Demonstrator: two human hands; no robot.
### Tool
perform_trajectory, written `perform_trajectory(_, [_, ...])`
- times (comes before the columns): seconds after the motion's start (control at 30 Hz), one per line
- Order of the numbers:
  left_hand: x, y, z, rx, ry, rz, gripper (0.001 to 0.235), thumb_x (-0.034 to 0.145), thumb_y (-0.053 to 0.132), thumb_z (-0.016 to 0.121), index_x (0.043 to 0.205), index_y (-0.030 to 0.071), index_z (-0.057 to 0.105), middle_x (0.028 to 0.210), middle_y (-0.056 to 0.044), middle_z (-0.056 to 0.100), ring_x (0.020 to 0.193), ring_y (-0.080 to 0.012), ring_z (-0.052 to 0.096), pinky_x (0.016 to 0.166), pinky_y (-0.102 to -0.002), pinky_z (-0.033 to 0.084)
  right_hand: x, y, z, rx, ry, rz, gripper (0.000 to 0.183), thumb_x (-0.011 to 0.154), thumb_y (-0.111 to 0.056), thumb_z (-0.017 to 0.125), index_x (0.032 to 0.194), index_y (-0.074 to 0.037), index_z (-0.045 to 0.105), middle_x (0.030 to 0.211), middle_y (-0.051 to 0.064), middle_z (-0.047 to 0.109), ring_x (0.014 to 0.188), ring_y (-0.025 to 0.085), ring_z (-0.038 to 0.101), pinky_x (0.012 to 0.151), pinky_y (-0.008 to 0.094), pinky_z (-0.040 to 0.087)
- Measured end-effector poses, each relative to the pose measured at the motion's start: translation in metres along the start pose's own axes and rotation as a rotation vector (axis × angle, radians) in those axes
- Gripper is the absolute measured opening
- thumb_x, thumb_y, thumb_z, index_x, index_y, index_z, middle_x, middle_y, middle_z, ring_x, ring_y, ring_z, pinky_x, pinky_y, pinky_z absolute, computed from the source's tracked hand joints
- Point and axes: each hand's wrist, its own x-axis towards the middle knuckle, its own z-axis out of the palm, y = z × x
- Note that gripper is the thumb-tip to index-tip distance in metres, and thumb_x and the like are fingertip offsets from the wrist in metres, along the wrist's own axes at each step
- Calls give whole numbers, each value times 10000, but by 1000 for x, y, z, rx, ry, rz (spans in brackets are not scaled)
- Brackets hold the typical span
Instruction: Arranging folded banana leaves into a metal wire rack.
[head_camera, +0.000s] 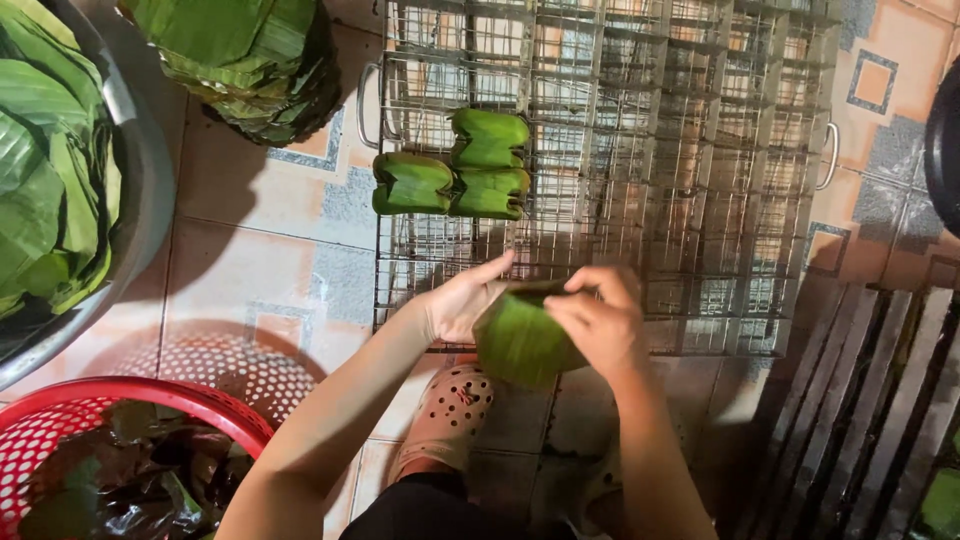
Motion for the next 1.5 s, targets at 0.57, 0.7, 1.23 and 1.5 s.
perform_trajectory(0.57, [14, -21, -29, 193, 314, 238, 815, 896, 665, 497, 1504, 123, 459, 1499, -191, 527, 1379, -327, 492, 1081, -570, 385, -22, 13, 28, 382, 125, 794, 179, 922, -132, 784, 1035, -2, 735, 924, 109, 780, 789, 143, 766, 673, 259, 630])
perform_trajectory(0.7, [21, -29, -53, 360, 190, 311, 687, 884, 295, 737, 1466, 28, 490, 1377, -189, 610, 1301, -307, 585, 1092, -483, 493, -19, 11, 42, 398, 143, 840, 243, 914, -157, 791, 1070, 17, 723, 952, 116, 786, 832, 169, 748, 722, 282, 590])
perform_trajectory(1.23, [-19, 44, -55, 1389, 969, 667, 516, 729, 55, 805, 1228, 32, 673, 1209, -141, 712, 1117, -288, 725, 999, -364, 571, 18, 45, 117, 133, -293, 814, 138, 934, -169, 732, 982, -42, 755, 907, 107, 797, 608, 147, 729, 494, 268, 522])
perform_trajectory(1.5, [54, 20, -57, 1604, 644, 1176, 523, 653, -70, 692, 1170, -38, 619, 1110, -225, 692, 1064, -416, 664, 937, -449, 555, 9, 59, 126, 58, -304, 802, 152, 866, -116, 787, 996, -44, 756, 942, 118, 787, 720, 178, 765, 639, 305, 615])
